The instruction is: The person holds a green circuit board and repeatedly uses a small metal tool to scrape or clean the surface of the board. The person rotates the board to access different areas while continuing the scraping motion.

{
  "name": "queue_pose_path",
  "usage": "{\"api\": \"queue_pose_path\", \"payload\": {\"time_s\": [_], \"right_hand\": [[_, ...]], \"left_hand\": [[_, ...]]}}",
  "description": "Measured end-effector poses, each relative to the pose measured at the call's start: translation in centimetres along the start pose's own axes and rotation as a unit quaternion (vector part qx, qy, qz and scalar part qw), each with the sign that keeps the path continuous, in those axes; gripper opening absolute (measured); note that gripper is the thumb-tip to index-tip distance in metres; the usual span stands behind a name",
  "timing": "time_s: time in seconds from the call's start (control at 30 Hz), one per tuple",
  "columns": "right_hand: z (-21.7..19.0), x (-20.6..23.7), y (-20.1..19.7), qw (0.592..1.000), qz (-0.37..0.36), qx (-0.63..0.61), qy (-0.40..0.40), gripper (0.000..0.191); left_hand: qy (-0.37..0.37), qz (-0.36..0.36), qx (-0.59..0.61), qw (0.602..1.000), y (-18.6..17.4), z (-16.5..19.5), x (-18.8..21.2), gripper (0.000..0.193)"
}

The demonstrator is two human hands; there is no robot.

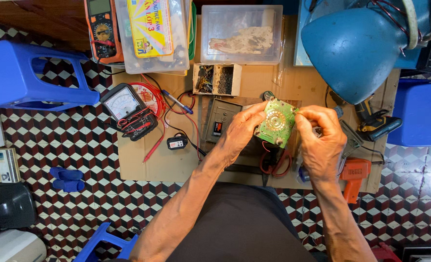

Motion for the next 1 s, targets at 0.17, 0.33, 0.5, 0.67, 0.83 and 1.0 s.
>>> {"api": "queue_pose_path", "payload": {"time_s": [0.17, 0.33, 0.5, 0.67, 0.83, 1.0], "right_hand": [[3.9, -0.9, 0.9, 0.956, -0.092, -0.212, 0.181, 0.012], [4.5, 0.4, 1.6, 0.944, -0.055, -0.233, 0.228, 0.013], [4.2, 2.2, 2.6, 0.913, 0.125, -0.323, 0.215, 0.013], [3.5, 3.6, 4.6, 0.912, 0.18, -0.3, 0.213, 0.012], [1.8, 3.8, 4.6, 0.916, 0.178, -0.306, 0.19, 0.012], [0.7, 1.8, 1.5, 0.95, 0.076, -0.249, 0.17, 0.011]], "left_hand": [[-0.017, -0.044, -0.042, 0.998, -0.1, 0.4, -1.0, 0.045], [-0.023, -0.053, -0.011, 0.998, -0.8, 1.8, -2.2, 0.054], [-0.061, 0.004, 0.173, 0.983, -1.0, 1.3, 0.5, 0.062], [0.054, -0.018, 0.24, 0.969, 3.3, 0.0, 2.7, 0.048], [0.052, 0.08, 0.311, 0.946, 2.3, -1.4, 0.5, 0.038], [0.033, 0.056, 0.274, 0.959, 0.7, -2.1, 0.5, 0.038]]}}
Point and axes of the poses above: each hand's wrist, its own x-axis away from the middle knuckle, its own y-axis out of the palm, z = x × y, the point moved 6 cm from there along -x, towards the middle knuckle, and after that the axes turned 8 degrees about -y, right-handed, at the moved point
